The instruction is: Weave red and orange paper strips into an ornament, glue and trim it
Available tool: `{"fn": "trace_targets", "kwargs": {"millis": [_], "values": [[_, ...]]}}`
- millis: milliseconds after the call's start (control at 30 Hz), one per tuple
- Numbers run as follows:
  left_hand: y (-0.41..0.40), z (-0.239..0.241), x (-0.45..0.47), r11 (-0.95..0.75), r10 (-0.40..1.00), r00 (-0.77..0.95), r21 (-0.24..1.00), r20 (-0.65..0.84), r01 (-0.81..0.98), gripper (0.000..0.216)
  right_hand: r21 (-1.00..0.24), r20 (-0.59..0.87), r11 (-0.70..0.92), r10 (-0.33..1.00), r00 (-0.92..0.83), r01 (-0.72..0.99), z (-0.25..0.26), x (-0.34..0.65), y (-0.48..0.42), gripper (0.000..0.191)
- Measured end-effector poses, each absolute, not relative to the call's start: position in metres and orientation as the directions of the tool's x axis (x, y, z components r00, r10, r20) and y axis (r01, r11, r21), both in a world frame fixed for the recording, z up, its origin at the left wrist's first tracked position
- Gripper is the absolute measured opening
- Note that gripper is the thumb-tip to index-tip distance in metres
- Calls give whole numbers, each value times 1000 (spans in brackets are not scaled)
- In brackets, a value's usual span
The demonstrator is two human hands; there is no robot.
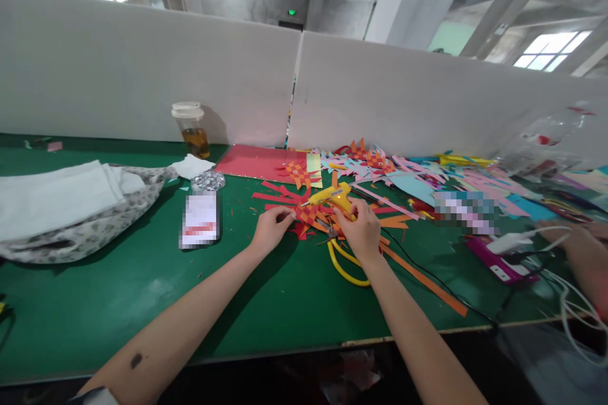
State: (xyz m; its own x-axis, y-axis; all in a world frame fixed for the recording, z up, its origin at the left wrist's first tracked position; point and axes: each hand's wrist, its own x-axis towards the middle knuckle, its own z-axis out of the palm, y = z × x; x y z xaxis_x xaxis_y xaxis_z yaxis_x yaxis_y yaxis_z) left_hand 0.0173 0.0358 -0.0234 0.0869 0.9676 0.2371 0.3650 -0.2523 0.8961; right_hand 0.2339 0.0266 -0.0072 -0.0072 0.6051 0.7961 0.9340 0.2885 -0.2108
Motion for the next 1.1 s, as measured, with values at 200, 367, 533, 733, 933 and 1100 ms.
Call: {"fn": "trace_targets", "kwargs": {"millis": [200,367,533,733,933,1100], "values": [[28,-5,10,-278,951,30,802,309,528,25,-423,747,223,635,198,878,5,229,22,33],[10,14,28,-246,968,105,936,226,253,27,-650,598,174,718,356,740,27,213,7,39],[-8,24,68,248,948,275,912,-159,-327,34,-756,512,265,810,287,598,29,187,-13,33],[-4,11,89,284,959,186,712,-215,-642,48,-842,401,276,894,197,464,24,171,-23,38],[2,3,94,140,990,109,808,-95,-573,46,-985,122,163,883,454,-53,25,194,1,35],[-2,2,97,114,992,100,864,-74,-490,52,-880,110,248,936,334,-404,33,224,16,29]]}}
